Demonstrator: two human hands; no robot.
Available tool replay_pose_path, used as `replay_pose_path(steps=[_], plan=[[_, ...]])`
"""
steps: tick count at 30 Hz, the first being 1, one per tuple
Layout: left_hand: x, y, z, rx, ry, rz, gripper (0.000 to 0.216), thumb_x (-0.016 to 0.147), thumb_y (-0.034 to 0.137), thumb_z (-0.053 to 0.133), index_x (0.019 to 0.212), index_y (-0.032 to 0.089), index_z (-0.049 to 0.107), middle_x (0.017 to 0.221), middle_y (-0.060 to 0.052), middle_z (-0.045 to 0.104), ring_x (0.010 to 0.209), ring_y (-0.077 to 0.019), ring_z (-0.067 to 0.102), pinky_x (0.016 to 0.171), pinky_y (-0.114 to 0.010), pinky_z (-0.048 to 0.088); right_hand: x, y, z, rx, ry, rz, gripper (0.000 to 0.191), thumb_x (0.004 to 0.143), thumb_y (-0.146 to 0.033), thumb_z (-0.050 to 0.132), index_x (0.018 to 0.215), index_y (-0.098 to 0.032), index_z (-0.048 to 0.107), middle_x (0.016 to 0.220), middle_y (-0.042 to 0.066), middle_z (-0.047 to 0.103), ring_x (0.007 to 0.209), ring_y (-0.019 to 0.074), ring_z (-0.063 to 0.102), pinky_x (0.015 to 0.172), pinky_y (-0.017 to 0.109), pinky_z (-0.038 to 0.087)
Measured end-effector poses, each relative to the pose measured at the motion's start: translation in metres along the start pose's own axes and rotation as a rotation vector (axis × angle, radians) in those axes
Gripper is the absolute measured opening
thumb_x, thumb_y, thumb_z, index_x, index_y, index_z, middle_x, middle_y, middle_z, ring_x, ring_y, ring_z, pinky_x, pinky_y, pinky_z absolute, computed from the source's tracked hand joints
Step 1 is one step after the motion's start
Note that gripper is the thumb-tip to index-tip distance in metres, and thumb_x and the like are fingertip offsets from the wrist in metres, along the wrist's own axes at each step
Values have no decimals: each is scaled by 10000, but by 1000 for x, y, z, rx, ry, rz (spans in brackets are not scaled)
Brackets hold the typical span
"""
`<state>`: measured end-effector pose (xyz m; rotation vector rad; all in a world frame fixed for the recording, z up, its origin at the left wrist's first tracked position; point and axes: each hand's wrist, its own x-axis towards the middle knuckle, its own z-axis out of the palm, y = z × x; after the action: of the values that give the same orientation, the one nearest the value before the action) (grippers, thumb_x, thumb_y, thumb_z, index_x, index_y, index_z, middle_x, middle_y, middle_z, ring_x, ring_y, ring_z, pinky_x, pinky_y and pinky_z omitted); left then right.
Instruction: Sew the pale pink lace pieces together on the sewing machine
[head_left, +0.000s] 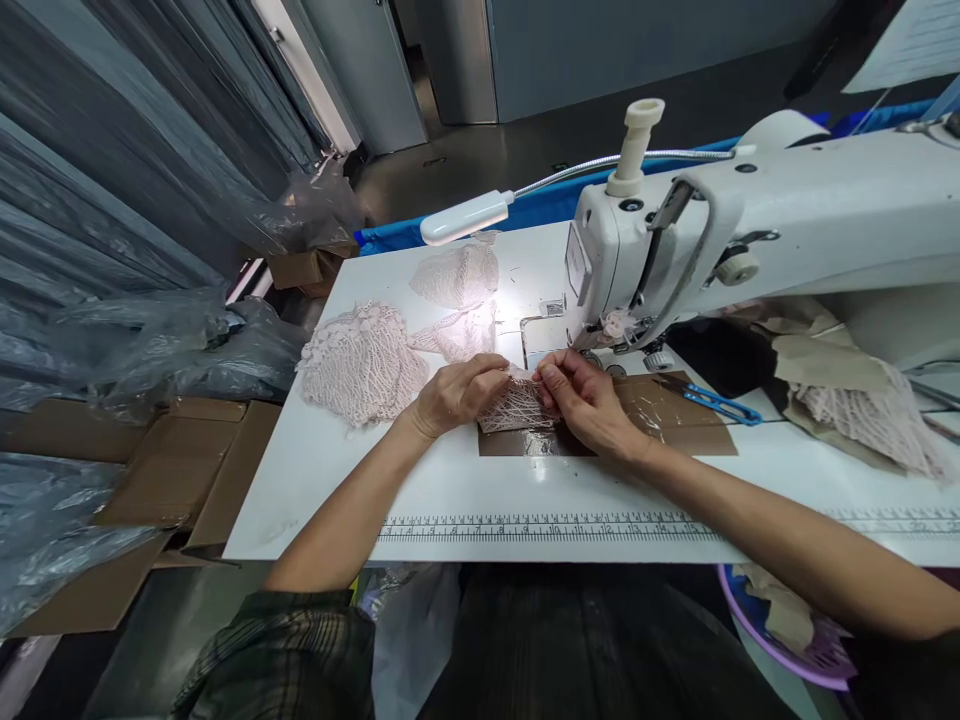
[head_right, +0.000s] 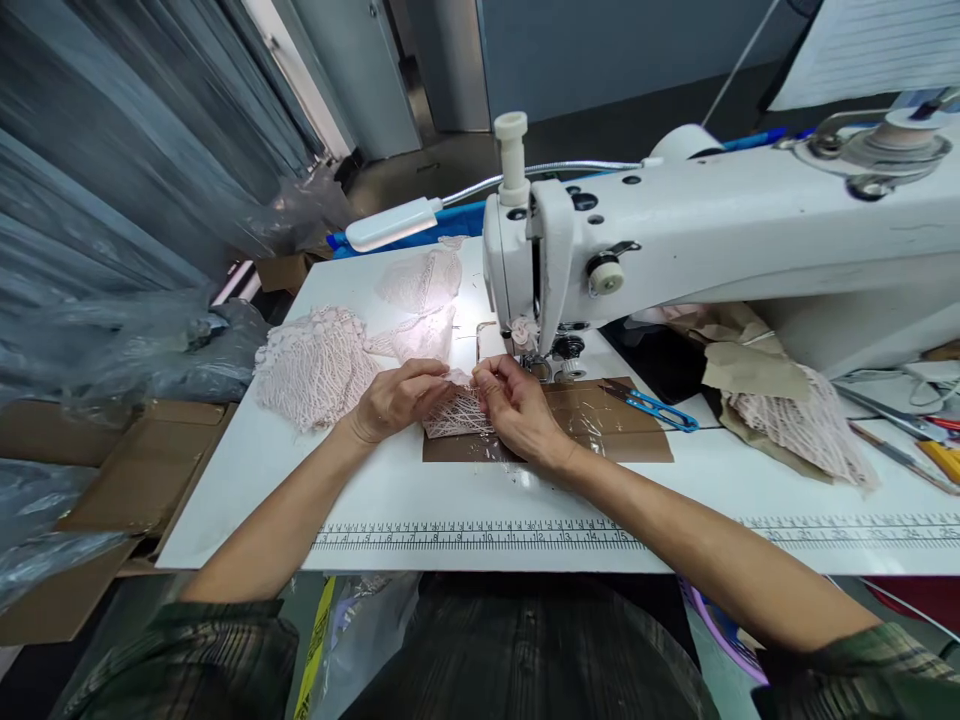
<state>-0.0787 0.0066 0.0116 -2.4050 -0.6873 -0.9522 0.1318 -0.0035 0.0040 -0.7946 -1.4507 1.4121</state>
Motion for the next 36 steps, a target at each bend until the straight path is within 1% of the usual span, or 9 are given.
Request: replay_pose_path(steps=[6, 9, 13, 15, 19, 24, 31, 33, 36], plan=[[-5, 1, 3, -52, 21, 6, 245, 898, 141, 641, 1052, 164, 453, 900, -44, 696, 795, -110, 696, 620, -183, 590, -1, 2, -4, -338, 83, -141, 262, 971, -433, 461, 895, -205, 566, 709, -13, 527, 628, 125, 477, 610, 284, 397], [-7, 1, 3, -51, 10, 9, 249, 904, 166, 637, 1071, 177, 452, 909, -43, 703, 794, -112, 702, 611, -188, 592, -4, -3, -5, -466, 38, -249, 144, 922, -301, 515, 1008, -201, 573, 751, -7, 516, 617, 124, 463, 596, 280, 398], [-8, 1, 3, -48, 3, 5, 237, 917, 174, 612, 1087, 191, 448, 915, -39, 707, 790, -114, 706, 617, -202, 599, -9, -5, -1, -650, -43, -342, 281, 829, -228, 606, 1104, -198, 558, 767, -4, 486, 676, 154, 491, 620, 294, 415], [-8, 2, 3, -48, 8, 11, 234, 917, 172, 611, 1084, 187, 449, 906, -40, 708, 793, -118, 708, 625, -207, 600, -9, -4, 1, -691, -27, -343, 235, 848, -245, 612, 1074, -201, 565, 790, 12, 508, 709, 169, 506, 643, 303, 426], [-5, 3, 3, -52, 14, 14, 250, 899, 147, 635, 1070, 176, 455, 894, -40, 710, 774, -110, 704, 616, -191, 591, -5, -2, 1, -618, 31, -303, 67, 927, -266, 538, 911, -213, 577, 835, 30, 547, 716, 154, 518, 674, 297, 431], [-4, 5, 6, -65, 14, 26, 258, 895, 127, 636, 1081, 159, 462, 848, -34, 709, 735, -108, 699, 608, -195, 588, -3, -6, 0, -339, 46, -167, 201, 937, -391, 534, 838, -216, 525, 754, -10, 516, 595, 109, 440, 543, 259, 370], [-1, 8, 8, -91, 7, -55, 291, 897, 144, 646, 1115, 139, 452, 811, -28, 704, 694, -107, 697, 575, -187, 568, -6, -8, 4, -98, 58, -103, 302, 928, -505, 540, 834, -223, 484, 889, 14, 618, 550, 82, 480, 518, 255, 413], [0, 8, 8, -69, 12, -33, 290, 897, 138, 642, 1119, 139, 457, 809, -28, 707, 678, -108, 693, 574, -192, 569, -8, -9, 4, -80, 74, -108, 291, 934, -490, 543, 825, -230, 469, 805, -6, 601, 532, 85, 454, 512, 254, 400], [-1, 7, 6, -31, 33, 23, 290, 896, 117, 629, 1132, 151, 464, 817, -23, 712, 668, -108, 688, 573, -197, 571, -11, -8, 0, -152, 133, -148, 330, 986, -457, 449, 746, -231, 450, 580, -47, 456, 509, 103, 404, 520, 264, 364]])
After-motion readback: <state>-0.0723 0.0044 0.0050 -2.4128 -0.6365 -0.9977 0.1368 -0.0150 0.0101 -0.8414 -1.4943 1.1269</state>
